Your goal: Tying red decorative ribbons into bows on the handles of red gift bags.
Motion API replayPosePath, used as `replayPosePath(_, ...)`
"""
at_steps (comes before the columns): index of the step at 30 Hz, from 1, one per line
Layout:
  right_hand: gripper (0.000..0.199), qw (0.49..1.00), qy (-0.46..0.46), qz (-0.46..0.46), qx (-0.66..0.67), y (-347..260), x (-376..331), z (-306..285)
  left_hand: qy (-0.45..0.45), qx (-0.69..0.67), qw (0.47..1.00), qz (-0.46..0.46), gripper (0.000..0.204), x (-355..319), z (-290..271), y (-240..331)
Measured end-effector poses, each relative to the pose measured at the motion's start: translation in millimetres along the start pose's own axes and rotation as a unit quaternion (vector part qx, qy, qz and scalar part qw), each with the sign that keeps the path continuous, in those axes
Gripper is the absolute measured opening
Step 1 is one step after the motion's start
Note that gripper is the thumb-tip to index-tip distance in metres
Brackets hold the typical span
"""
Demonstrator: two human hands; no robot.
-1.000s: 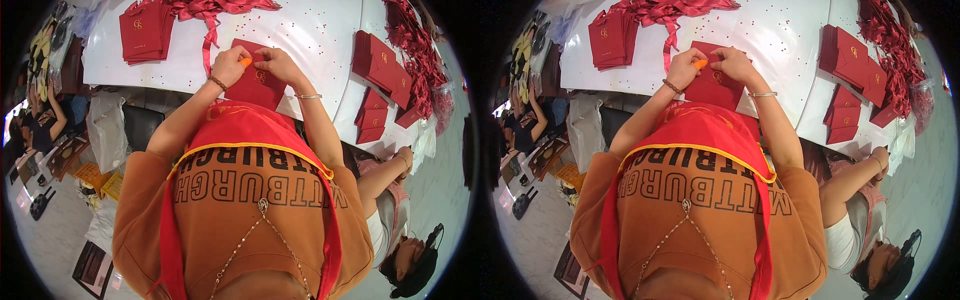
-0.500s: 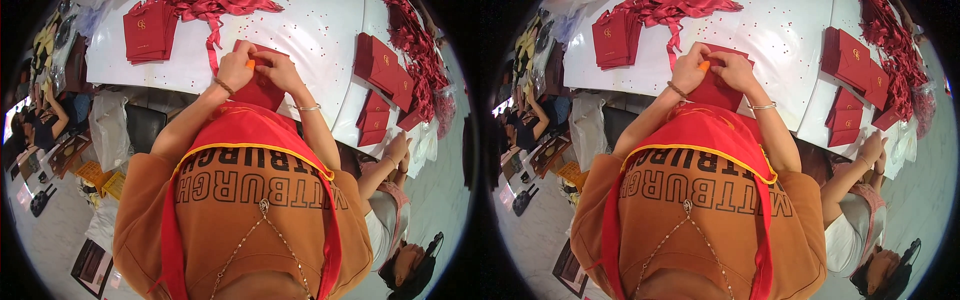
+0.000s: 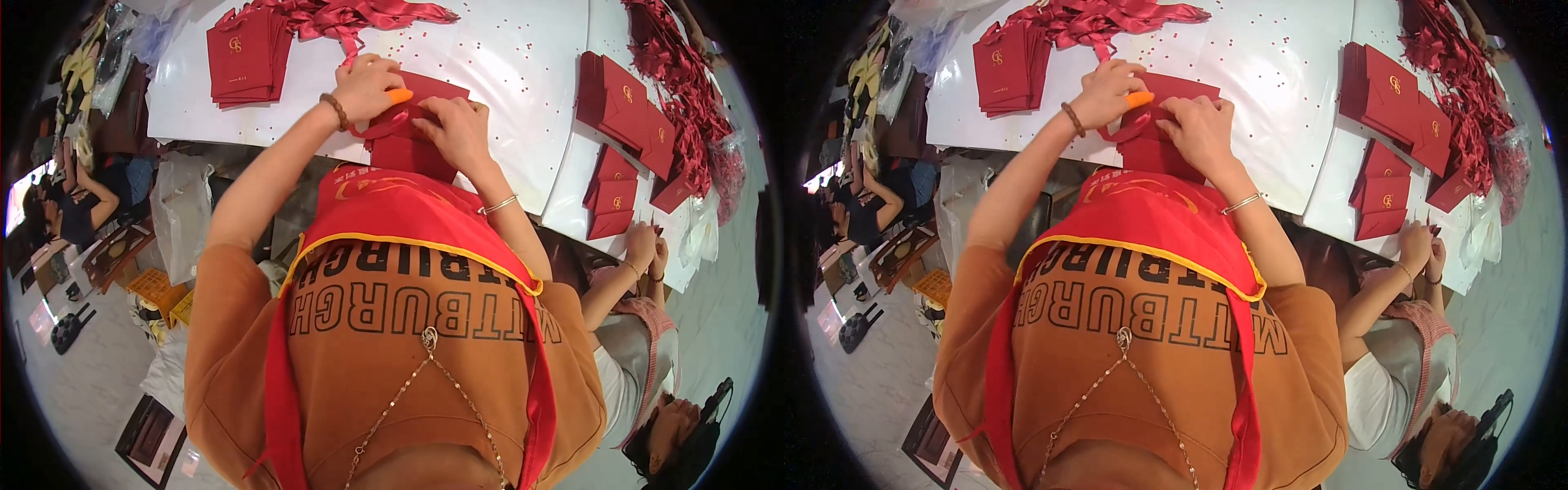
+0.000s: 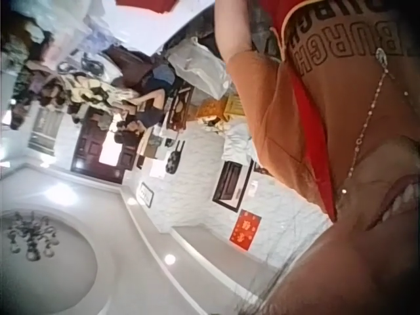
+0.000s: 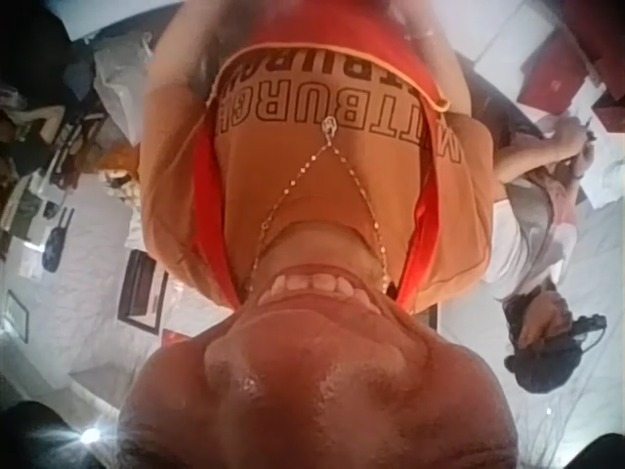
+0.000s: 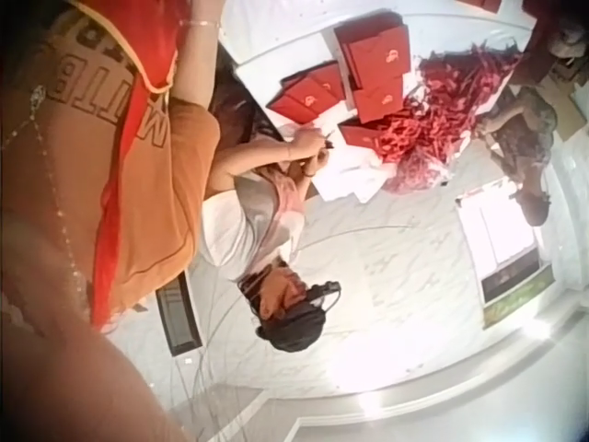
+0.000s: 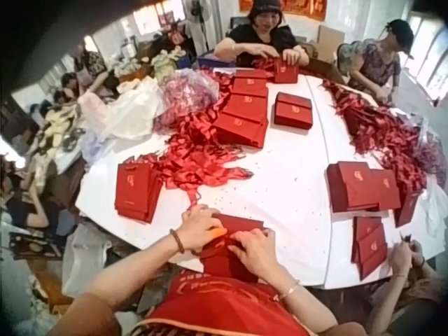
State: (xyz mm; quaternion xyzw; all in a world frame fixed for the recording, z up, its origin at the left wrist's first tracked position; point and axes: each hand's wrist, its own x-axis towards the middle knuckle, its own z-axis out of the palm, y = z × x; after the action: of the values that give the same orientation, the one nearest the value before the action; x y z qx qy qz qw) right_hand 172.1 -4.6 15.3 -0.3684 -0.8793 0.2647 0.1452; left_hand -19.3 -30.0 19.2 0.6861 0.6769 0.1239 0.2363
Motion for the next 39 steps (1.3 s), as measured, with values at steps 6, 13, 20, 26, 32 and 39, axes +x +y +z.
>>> replayPosePath(6,0.015,0.998,0.004,-0.065,0.009,-7,-3,-6,-0.388,-0.173,0.9,0.098,0.02,38,-26,-9)
replayPosePath(13,0.012,0.995,0.009,-0.084,0.058,-7,-3,-3,-0.309,-0.209,0.927,-0.04,0.02,41,-8,-10)
replayPosePath(20,0.019,0.999,-0.023,0.01,0.04,14,10,12,0.106,-0.188,0.957,-0.194,0.028,47,-5,-80)
replayPosePath(26,0.031,0.989,-0.086,0.101,0.058,35,22,27,0.05,0.068,0.968,-0.237,0.029,19,11,-76)
replayPosePath(32,0.034,0.983,-0.103,0.128,0.086,38,25,27,0.142,-0.152,0.956,-0.206,0.019,4,10,-102)
replayPosePath(39,0.034,0.984,-0.117,0.109,0.072,27,37,26,0.153,-0.384,0.907,-0.079,0.029,4,-17,-36)
